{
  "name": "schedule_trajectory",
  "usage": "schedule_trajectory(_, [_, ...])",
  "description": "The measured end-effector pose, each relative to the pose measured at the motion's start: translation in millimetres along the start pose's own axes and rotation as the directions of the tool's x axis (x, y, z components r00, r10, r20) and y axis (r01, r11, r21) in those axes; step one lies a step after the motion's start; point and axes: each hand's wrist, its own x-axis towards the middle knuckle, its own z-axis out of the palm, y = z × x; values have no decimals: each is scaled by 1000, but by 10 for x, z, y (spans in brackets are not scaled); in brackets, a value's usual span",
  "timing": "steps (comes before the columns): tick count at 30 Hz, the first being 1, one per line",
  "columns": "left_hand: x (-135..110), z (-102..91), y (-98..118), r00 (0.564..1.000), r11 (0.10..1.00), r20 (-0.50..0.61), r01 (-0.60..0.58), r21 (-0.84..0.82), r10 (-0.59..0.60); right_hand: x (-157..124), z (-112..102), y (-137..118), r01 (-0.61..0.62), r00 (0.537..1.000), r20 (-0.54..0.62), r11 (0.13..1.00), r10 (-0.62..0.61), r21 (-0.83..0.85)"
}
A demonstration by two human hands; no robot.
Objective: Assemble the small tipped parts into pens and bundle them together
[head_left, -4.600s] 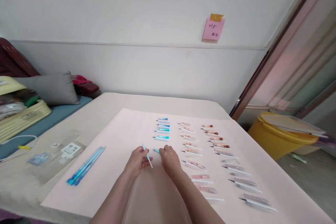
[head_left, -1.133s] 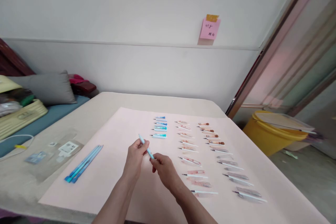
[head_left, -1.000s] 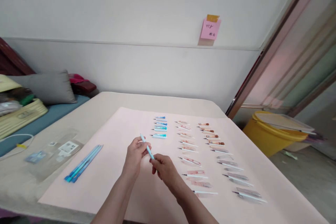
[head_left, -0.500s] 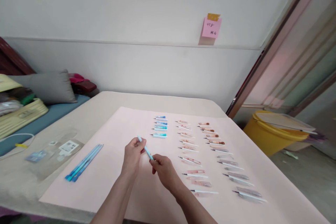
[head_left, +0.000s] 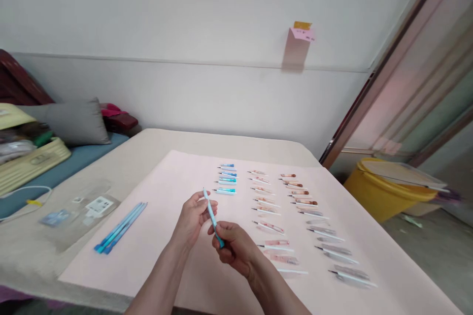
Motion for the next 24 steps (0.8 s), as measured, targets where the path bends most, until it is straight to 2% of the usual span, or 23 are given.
schedule_trajectory(3, [-2, 19, -16, 1000, 1000, -3, 3, -10, -3, 46, 24, 7, 63, 983, -157, 979, -94, -194])
schedule_trajectory(5, [-14, 50, -26, 1000, 1000, -26, 3, 1, -3, 80, 30, 12, 89, 957, -230, 933, -178, -349])
schedule_trajectory(9, [-28, 96, -53, 984, 980, -137, -93, 175, 117, 128, 39, 32, 141, 903, -248, 789, -350, -598])
schedule_trajectory(10, [-25, 94, -60, 975, 969, -161, -113, 219, 150, 128, 44, 36, 153, 898, -240, 773, -368, -616])
schedule_trajectory(12, [-9, 77, -69, 970, 966, -185, -111, 232, 156, 111, 53, 38, 150, 921, -227, 826, -316, -543])
schedule_trajectory(15, [20, 39, -70, 987, 994, -148, -54, 91, 67, 59, 57, 22, 77, 985, -136, 969, -111, -233])
schedule_trajectory(17, [30, 23, -64, 994, 1000, -112, -20, 4, 20, 34, 54, 8, 50, 996, -73, 993, -58, -104])
schedule_trajectory(19, [28, 16, -60, 997, 999, -78, 3, -34, -6, 34, 56, -2, 66, 992, -102, 988, -81, -136])
schedule_trajectory(21, [21, 11, -61, 998, 999, -67, 12, -32, -14, 58, 66, -4, 92, 972, -185, 955, -148, -283])
schedule_trajectory(24, [14, 2, -68, 992, 997, -119, -42, 59, 49, 109, 88, 6, 138, 914, -247, 821, -320, -554])
